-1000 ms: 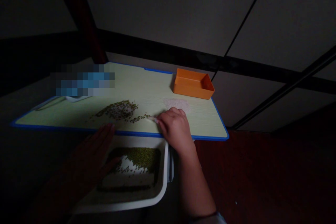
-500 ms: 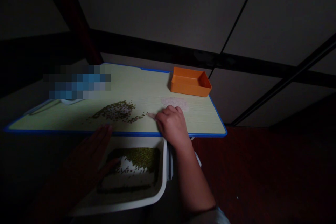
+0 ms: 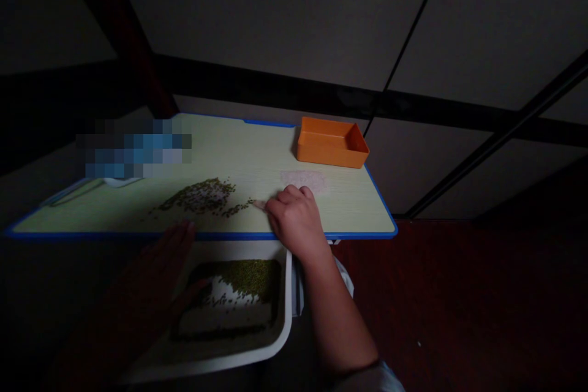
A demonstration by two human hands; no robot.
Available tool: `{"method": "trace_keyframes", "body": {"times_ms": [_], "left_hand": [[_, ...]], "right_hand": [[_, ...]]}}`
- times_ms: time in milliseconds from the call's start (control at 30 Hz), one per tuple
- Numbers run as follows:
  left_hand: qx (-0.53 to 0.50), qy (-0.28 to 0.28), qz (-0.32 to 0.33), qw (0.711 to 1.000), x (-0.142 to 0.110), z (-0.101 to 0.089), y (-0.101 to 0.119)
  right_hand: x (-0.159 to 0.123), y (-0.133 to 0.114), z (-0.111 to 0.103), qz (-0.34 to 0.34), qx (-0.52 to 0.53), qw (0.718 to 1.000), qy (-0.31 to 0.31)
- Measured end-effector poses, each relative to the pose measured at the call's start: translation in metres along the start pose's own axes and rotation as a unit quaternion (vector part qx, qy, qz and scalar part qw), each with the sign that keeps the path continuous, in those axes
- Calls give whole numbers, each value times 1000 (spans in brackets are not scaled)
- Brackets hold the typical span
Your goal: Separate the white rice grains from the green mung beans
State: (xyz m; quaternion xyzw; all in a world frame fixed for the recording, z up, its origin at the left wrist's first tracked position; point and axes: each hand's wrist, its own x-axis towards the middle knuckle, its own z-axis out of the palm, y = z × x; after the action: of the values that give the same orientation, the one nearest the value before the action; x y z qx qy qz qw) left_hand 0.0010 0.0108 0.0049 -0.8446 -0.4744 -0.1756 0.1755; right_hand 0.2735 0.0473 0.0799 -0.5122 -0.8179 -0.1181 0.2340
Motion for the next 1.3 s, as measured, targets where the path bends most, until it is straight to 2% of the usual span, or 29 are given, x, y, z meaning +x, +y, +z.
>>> {"method": "trace_keyframes", "body": {"times_ms": [133, 367, 533, 667, 800, 933, 1033, 1133, 1300], "left_hand": [[-5, 14, -1, 1000, 1, 1, 0], [11, 14, 6, 1000, 3, -3, 0], [28, 0, 1, 1000, 3, -4, 0], [40, 17, 9, 999, 3, -4, 0], [42, 30, 7, 999, 2, -3, 0], [35, 34, -9, 999, 1, 1, 3], [40, 33, -13, 999, 1, 3, 3], [55, 28, -8, 998, 0, 2, 2], [60, 13, -5, 998, -1, 1, -1]], "right_hand": [[5, 3, 6, 27, -7, 1000, 7], [9, 14, 9, 153, -47, 987, 14], [12, 21, 2, 182, -42, 982, 32], [29, 22, -4, 130, 55, 990, 16], [60, 25, -6, 66, 146, 985, -66], [96, 31, -6, 27, 227, 964, -137], [116, 40, -2, 45, 294, 948, -110], [120, 54, 6, 115, 351, 926, -83], [103, 71, 8, 170, 355, 906, -156]]}}
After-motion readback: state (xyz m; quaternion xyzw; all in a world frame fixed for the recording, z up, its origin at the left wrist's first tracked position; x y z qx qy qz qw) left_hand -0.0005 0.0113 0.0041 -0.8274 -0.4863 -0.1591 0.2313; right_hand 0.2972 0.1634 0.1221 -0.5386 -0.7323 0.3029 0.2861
